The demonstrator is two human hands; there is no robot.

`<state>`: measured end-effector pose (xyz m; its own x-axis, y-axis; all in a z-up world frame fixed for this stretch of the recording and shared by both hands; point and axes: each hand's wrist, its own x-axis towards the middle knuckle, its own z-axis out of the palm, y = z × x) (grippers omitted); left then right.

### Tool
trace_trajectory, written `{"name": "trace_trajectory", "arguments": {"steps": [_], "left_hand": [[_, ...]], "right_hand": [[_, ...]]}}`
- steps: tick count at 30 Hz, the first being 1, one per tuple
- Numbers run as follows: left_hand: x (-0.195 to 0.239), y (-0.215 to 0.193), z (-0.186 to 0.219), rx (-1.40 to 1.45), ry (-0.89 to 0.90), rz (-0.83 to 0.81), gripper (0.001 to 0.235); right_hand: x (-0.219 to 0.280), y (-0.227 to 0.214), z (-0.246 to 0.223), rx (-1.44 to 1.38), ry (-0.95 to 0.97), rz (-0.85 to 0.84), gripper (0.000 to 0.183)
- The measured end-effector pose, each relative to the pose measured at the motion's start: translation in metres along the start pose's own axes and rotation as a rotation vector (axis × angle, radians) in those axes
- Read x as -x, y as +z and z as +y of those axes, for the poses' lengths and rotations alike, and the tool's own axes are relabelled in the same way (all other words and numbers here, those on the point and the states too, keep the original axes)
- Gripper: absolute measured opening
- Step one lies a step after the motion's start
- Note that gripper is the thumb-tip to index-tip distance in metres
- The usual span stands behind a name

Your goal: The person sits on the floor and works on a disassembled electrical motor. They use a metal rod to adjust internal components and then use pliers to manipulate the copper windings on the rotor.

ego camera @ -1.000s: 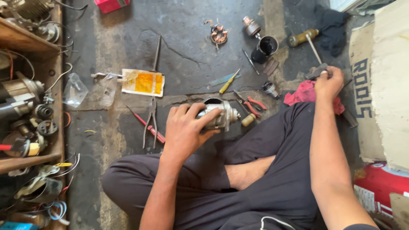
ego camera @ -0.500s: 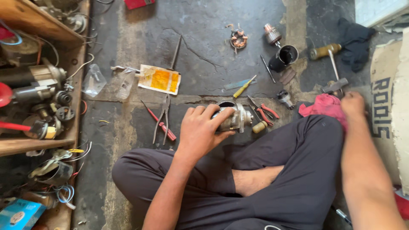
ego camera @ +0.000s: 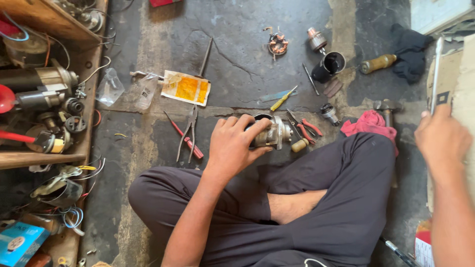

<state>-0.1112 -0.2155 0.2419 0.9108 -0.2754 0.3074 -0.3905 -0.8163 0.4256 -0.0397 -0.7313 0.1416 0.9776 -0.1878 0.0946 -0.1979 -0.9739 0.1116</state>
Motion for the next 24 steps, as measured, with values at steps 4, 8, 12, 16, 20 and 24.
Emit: {"name": "trace_trajectory", "arguments": {"steps": [4,8,12,16,20,24], "left_hand": [[0.001,0.000,0.000,-0.006,0.006,0.011,0.063],[0.001,0.001,0.001,-0.013,-0.005,0.000,0.063],[0.003,0.002,0.000,-0.003,-0.014,0.017,0.062],[0.003,0.004,0.000,-0.018,-0.013,0.022,0.061],[0.003,0.002,0.001,-0.015,-0.010,0.036,0.062],[0.004,0.002,0.001,-0.003,-0.013,0.057,0.061]], "right_hand": [[0.008,-0.024,0.019,-0.579,-0.065,-0.007,0.033],[0.012,-0.030,0.049,-1.294,-0.004,-0.353,0.030],[0.044,-0.039,0.029,-1.763,-0.146,-0.305,0.028],[0.075,-0.064,-0.022,-1.455,-0.150,0.069,0.029],[0.090,-0.093,-0.076,-1.155,-0.256,0.321,0.019],[0.088,-0.106,-0.122,-1.284,-0.362,0.364,0.013]]}}
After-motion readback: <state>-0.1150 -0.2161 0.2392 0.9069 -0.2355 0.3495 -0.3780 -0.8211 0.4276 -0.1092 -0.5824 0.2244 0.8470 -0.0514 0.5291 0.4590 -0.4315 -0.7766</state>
